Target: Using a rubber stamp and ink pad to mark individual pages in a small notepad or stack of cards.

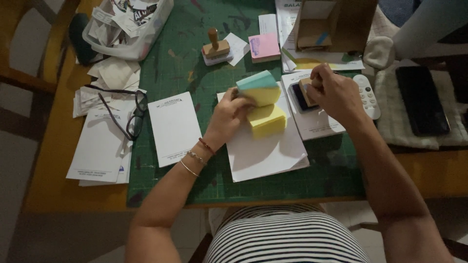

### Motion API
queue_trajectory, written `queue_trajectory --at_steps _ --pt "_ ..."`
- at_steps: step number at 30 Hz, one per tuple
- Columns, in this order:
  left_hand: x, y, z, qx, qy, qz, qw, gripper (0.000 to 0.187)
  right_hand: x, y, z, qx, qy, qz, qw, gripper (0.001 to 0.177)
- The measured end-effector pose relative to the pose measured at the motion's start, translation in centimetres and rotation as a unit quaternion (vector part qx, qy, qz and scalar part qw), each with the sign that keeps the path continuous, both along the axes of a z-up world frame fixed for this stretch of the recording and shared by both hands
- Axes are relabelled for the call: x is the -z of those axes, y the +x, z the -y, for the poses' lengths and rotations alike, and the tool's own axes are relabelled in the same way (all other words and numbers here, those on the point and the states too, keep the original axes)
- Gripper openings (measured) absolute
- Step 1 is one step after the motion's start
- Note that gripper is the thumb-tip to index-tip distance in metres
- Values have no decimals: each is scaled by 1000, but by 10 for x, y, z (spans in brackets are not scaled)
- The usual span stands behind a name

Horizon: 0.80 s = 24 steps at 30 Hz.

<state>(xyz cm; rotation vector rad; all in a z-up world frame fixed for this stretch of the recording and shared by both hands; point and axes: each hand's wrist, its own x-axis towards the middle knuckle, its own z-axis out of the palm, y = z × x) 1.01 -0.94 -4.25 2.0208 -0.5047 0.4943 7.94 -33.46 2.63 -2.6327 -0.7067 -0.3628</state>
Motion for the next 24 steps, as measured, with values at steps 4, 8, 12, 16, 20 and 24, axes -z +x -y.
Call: queue_trajectory --at_steps 4,8,12,16,20,24 --pt "13 5 1 14 13 4 1000 23 5 3 1 23 -32 22 999 28" --pt "7 1 0 16 41 15 999 31 8 -1 -2 28 -38 35 998 31" --pt "-4 -1 -3 26 72 5 997 34 8 3 3 38 -44 41 997 30" --pt "-4 -2 -1 53 20 15 998 32 18 5 5 41 -59 49 996 34" --pt "-17 -2 0 75 21 32 996 33 13 4 3 49 -44 62 996 33" --pt "-15 0 -1 79 16 36 996 35 16 4 4 33 -56 89 994 33"
